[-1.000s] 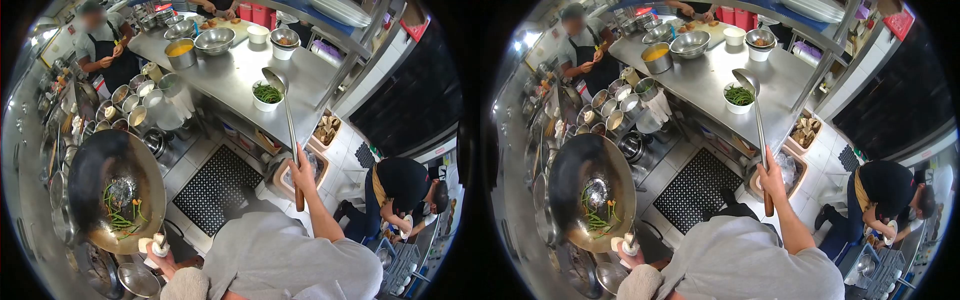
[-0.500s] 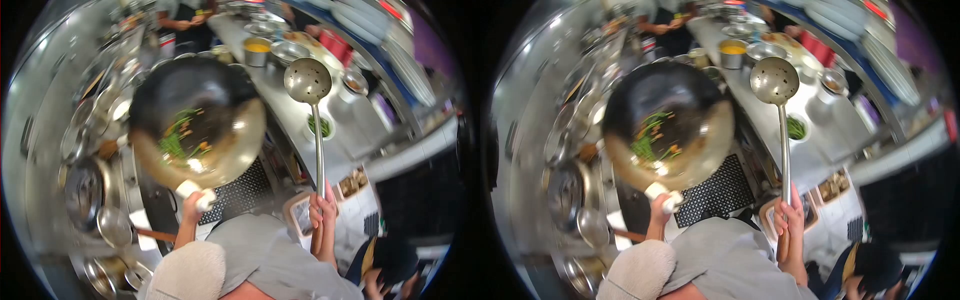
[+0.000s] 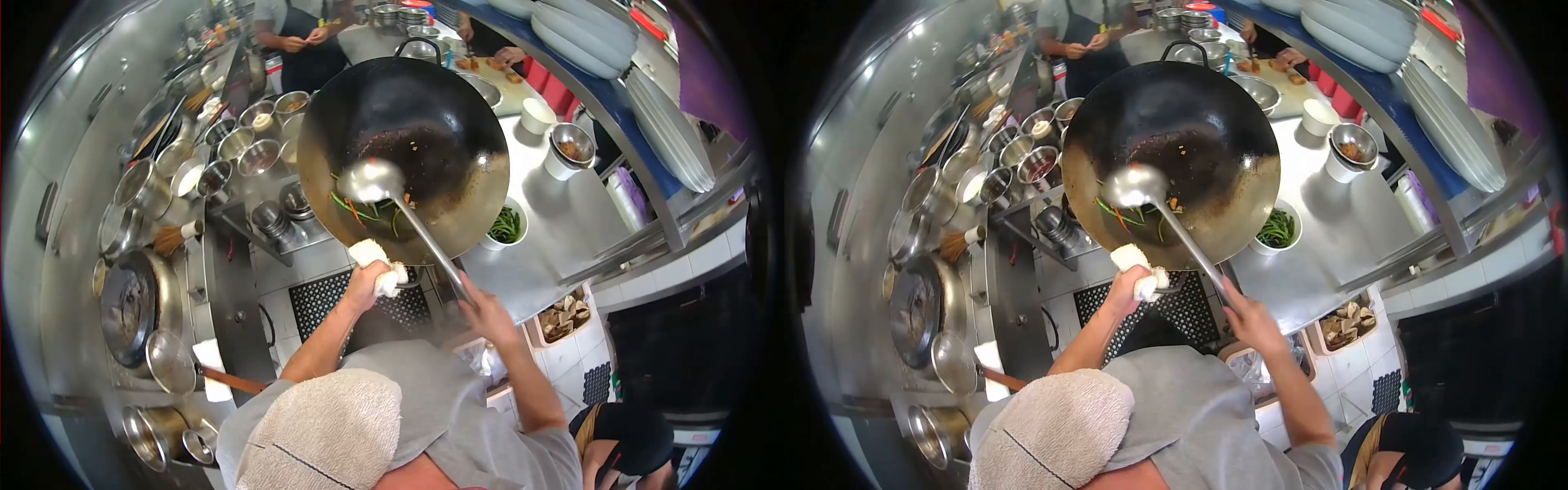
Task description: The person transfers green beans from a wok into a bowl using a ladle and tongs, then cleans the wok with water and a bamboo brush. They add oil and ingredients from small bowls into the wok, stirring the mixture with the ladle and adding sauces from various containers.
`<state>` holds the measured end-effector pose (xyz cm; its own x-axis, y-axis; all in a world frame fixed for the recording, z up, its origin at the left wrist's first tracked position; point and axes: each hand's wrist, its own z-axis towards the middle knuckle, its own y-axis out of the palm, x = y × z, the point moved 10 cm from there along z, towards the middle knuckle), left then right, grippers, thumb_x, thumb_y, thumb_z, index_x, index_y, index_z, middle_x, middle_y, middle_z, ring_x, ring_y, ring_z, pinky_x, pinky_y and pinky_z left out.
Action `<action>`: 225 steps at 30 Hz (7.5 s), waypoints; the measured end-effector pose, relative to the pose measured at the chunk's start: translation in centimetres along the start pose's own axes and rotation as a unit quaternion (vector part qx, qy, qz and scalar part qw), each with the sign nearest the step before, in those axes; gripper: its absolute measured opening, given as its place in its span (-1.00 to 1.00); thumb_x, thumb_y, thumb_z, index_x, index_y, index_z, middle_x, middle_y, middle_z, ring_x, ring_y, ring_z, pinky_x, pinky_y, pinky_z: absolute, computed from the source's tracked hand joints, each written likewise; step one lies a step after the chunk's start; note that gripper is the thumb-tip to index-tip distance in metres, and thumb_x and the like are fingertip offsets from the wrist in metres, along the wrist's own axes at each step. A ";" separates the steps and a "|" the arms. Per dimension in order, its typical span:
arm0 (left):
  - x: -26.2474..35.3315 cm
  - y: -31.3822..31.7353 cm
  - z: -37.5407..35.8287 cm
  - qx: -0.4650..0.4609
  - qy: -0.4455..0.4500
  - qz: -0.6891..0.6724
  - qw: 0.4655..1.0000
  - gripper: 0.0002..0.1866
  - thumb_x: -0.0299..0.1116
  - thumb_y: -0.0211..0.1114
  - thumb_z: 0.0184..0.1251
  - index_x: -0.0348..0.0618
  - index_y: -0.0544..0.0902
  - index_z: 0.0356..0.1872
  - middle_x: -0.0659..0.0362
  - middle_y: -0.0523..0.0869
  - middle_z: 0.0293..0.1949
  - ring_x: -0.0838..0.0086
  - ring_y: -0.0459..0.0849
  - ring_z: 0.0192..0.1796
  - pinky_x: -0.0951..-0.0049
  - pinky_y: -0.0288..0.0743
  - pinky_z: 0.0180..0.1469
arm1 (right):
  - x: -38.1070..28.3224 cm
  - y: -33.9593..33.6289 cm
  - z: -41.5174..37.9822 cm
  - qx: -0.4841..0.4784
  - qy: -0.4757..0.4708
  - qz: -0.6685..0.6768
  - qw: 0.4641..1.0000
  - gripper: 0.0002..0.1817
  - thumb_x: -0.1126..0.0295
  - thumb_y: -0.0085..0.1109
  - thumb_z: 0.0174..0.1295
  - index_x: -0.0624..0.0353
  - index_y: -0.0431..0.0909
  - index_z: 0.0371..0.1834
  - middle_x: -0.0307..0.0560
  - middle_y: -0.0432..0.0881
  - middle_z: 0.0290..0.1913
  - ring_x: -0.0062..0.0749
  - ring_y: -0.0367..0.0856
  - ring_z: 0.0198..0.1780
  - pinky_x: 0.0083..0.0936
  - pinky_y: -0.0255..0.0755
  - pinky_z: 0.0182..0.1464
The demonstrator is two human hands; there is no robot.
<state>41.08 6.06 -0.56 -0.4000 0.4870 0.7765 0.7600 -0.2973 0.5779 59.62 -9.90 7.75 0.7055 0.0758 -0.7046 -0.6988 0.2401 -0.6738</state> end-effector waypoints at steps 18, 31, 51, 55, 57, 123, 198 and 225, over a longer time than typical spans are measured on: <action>3.9 0.6 14.0 -0.135 -0.109 0.043 0.984 -0.84 -0.59 0.12 0.09 -0.28 0.54 -0.27 0.12 0.64 -0.36 0.37 0.71 -0.34 0.36 0.63 -0.26 | 3.8 -2.7 3.7 0.055 0.136 -0.109 0.983 -0.36 0.56 0.25 0.14 -0.14 0.47 0.35 0.08 0.63 -0.36 0.00 0.62 -0.44 -0.20 0.54 -0.35; 3.8 2.7 13.9 -0.131 -0.078 0.023 0.988 -0.71 -0.57 0.14 0.06 -0.35 0.56 -0.13 0.03 0.68 -0.26 0.22 0.75 -0.22 0.23 0.67 -0.09 | 4.4 -1.6 7.6 0.211 0.165 -0.024 0.963 -0.31 0.54 0.25 0.18 -0.08 0.35 0.44 0.25 0.58 -0.47 0.16 0.60 -0.44 -0.21 0.51 -0.25; 1.1 5.4 9.8 -0.060 -0.014 -0.007 0.998 -0.90 -0.54 0.12 0.12 -0.23 0.51 -0.32 0.15 0.61 -0.37 0.36 0.70 -0.29 0.32 0.65 -0.16 | 5.2 -7.6 -3.2 0.075 0.173 -0.245 0.951 -0.36 0.46 0.23 0.19 -0.19 0.41 0.40 0.09 0.55 -0.45 0.11 0.60 -0.45 -0.05 0.53 -0.32; 1.6 7.2 9.4 -0.056 0.012 -0.016 0.998 -0.90 -0.54 0.11 0.13 -0.22 0.52 -0.31 0.19 0.60 -0.38 0.43 0.69 -0.32 0.37 0.63 -0.20 | 4.9 -11.8 -3.5 0.101 0.170 -0.243 0.949 -0.32 0.48 0.25 0.17 -0.20 0.38 0.42 0.16 0.58 -0.41 0.18 0.60 -0.40 -0.03 0.49 -0.31; 0.5 7.2 9.7 -0.066 0.010 -0.017 0.998 -0.92 -0.54 0.10 0.15 -0.22 0.53 -0.34 0.19 0.60 -0.39 0.43 0.69 -0.31 0.38 0.62 -0.21 | 5.3 -10.6 -1.1 0.153 0.176 -0.160 0.959 -0.32 0.48 0.25 0.19 -0.18 0.36 0.43 0.24 0.63 -0.33 0.26 0.61 -0.34 -0.01 0.47 -0.27; -1.5 11.0 11.4 0.003 0.131 -0.027 0.991 -0.93 -0.55 0.05 0.21 -0.15 0.47 -0.42 0.26 0.54 -0.45 0.51 0.60 -0.45 0.41 0.56 -0.37 | 6.7 -16.9 -13.8 0.082 0.157 -0.271 0.946 -0.39 0.52 0.22 0.20 -0.10 0.45 0.37 0.10 0.64 -0.34 0.11 0.65 -0.37 -0.11 0.56 -0.31; 3.3 -22.7 -46.4 0.733 0.275 -0.239 0.575 -0.52 -0.38 0.33 0.26 -0.23 0.45 0.19 0.17 0.63 -0.04 0.49 0.62 -0.04 0.41 0.54 -0.03 | -48.4 62.1 -25.2 -0.904 0.047 0.072 0.420 -0.40 0.07 0.34 0.25 0.33 0.35 0.08 0.15 0.57 -0.20 -0.21 0.69 -0.40 -0.40 0.67 -0.39; 7.1 -36.3 -53.7 0.215 0.784 -0.406 0.418 -0.33 -0.11 0.18 0.30 -0.27 0.33 0.36 -0.01 0.40 0.33 0.48 0.56 -0.19 0.56 0.43 -0.40 | -54.2 55.6 -9.9 -0.918 0.086 0.257 0.289 -0.56 0.50 0.06 0.31 0.17 0.33 0.26 0.01 0.64 -0.19 -0.52 0.55 -0.49 -0.56 0.50 -0.48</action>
<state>-16.87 -23.78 -2.50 -0.2027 -0.9526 -0.2267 -0.0643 -0.2180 0.9738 -18.64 -10.27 6.22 0.5467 -0.4430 -0.7106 0.2972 -0.6907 0.6593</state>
